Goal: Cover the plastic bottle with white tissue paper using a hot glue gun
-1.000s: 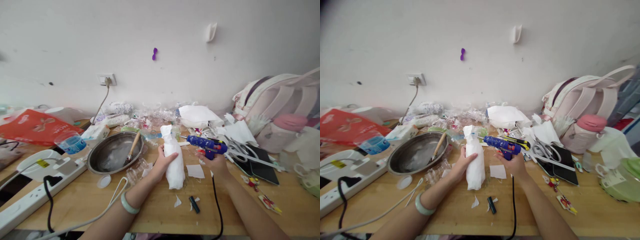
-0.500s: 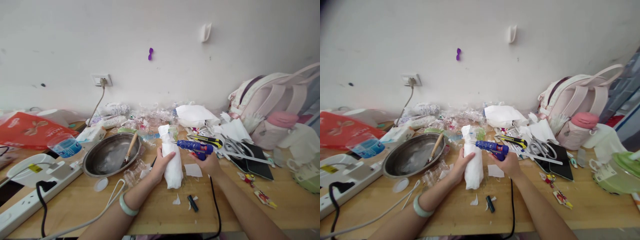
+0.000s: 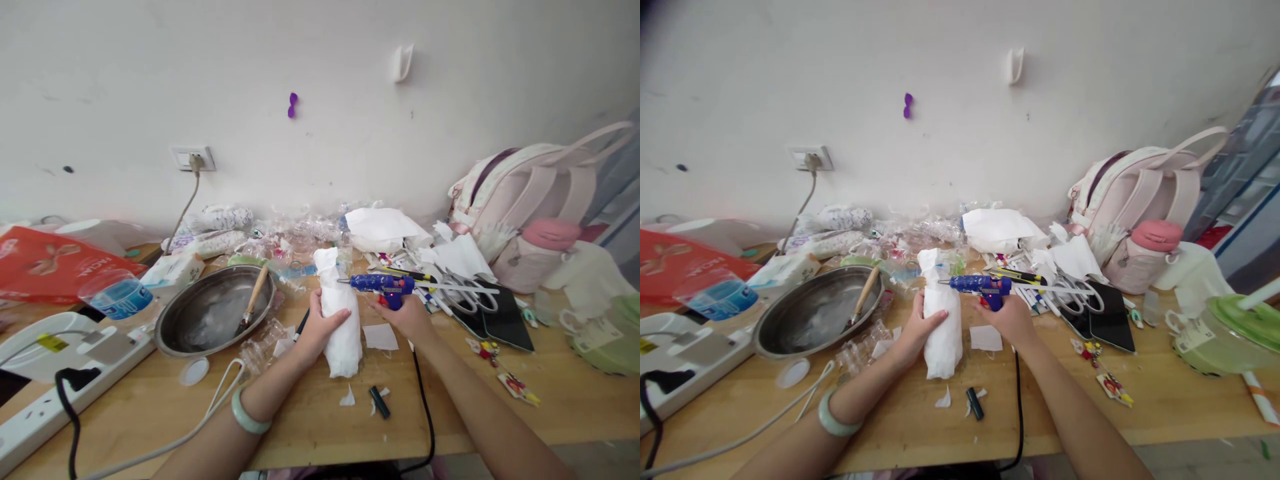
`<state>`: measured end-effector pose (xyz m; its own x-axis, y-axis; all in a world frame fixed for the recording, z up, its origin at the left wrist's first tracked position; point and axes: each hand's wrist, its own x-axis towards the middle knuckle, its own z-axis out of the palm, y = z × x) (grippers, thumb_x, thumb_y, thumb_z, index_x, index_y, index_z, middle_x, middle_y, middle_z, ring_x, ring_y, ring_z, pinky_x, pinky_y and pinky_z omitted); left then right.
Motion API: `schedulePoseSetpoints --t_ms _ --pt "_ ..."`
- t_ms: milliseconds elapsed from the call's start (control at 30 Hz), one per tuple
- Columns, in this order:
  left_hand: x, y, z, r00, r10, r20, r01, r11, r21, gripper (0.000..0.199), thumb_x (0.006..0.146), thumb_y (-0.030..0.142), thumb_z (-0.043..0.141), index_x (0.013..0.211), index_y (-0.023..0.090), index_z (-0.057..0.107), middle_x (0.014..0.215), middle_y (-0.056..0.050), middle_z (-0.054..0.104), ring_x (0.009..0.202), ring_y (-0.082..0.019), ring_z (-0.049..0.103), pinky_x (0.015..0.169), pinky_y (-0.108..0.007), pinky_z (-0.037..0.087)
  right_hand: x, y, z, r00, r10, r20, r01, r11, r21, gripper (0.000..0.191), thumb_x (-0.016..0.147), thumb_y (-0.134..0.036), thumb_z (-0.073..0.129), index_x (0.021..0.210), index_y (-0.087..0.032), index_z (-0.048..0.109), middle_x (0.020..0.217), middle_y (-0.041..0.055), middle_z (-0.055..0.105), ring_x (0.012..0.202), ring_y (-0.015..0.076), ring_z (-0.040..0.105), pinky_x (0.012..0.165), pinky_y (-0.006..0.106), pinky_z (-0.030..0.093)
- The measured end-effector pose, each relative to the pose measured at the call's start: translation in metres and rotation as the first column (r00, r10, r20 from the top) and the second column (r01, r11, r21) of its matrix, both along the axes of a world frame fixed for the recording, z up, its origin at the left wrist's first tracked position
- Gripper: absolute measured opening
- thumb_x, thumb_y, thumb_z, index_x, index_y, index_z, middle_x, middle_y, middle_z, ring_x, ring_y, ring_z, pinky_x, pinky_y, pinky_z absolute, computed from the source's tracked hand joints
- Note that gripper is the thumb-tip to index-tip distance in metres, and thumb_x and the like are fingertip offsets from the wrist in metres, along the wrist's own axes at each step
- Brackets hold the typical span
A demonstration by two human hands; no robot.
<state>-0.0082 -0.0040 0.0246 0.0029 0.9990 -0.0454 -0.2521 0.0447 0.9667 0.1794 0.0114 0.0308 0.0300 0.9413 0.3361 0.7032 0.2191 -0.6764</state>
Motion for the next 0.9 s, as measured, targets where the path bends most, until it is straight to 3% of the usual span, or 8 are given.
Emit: schedulePoseSetpoints --t_ms 300,633,900 --pt "-0.0016 -0.0012 -0.0029 0.998 -0.058 0.009 0.057 0.998 0.031 0.056 0.058 0.037 0.074 0.102 0.023 0.041 0.103 -0.005 0.058 0.103 -0.025 0.054 0.084 -0.035 0.045 -0.0043 -0.0041 -0.0053 0.994 -0.025 -0.107 0.033 0.996 0.08 0.023 0.062 -0.037 0.055 0.05 -0.018 0.053 0.046 0.0009 0.056 0.044 0.0143 0.052 0.045 0.023 0.039" --pt "-0.0013 -0.0005 -0.004 0.999 -0.042 0.016 0.041 0.999 0.017 0.056 0.057 0.037 0.075 0.1 0.022 0.042 0.099 -0.004 0.059 0.098 -0.023 0.056 0.081 -0.033 0.046 -0.0021 -0.0048 -0.0059 0.997 -0.044 -0.056 0.055 0.977 0.206 0.019 0.065 -0.035 0.052 0.054 -0.019 0.056 0.046 0.0012 0.055 0.047 0.0162 0.053 0.048 0.025 0.043" --pt "-0.0011 -0.0016 -0.0029 0.999 -0.03 0.031 0.029 0.999 0.021 0.056 0.057 0.037 0.075 0.1 0.022 0.044 0.1 -0.004 0.058 0.098 -0.023 0.056 0.083 -0.034 0.045 0.0 -0.0044 -0.0076 0.998 -0.007 -0.062 0.021 0.973 0.231 0.021 0.068 -0.037 0.053 0.059 -0.019 0.058 0.053 0.0029 0.059 0.054 0.0184 0.058 0.053 0.026 0.045"
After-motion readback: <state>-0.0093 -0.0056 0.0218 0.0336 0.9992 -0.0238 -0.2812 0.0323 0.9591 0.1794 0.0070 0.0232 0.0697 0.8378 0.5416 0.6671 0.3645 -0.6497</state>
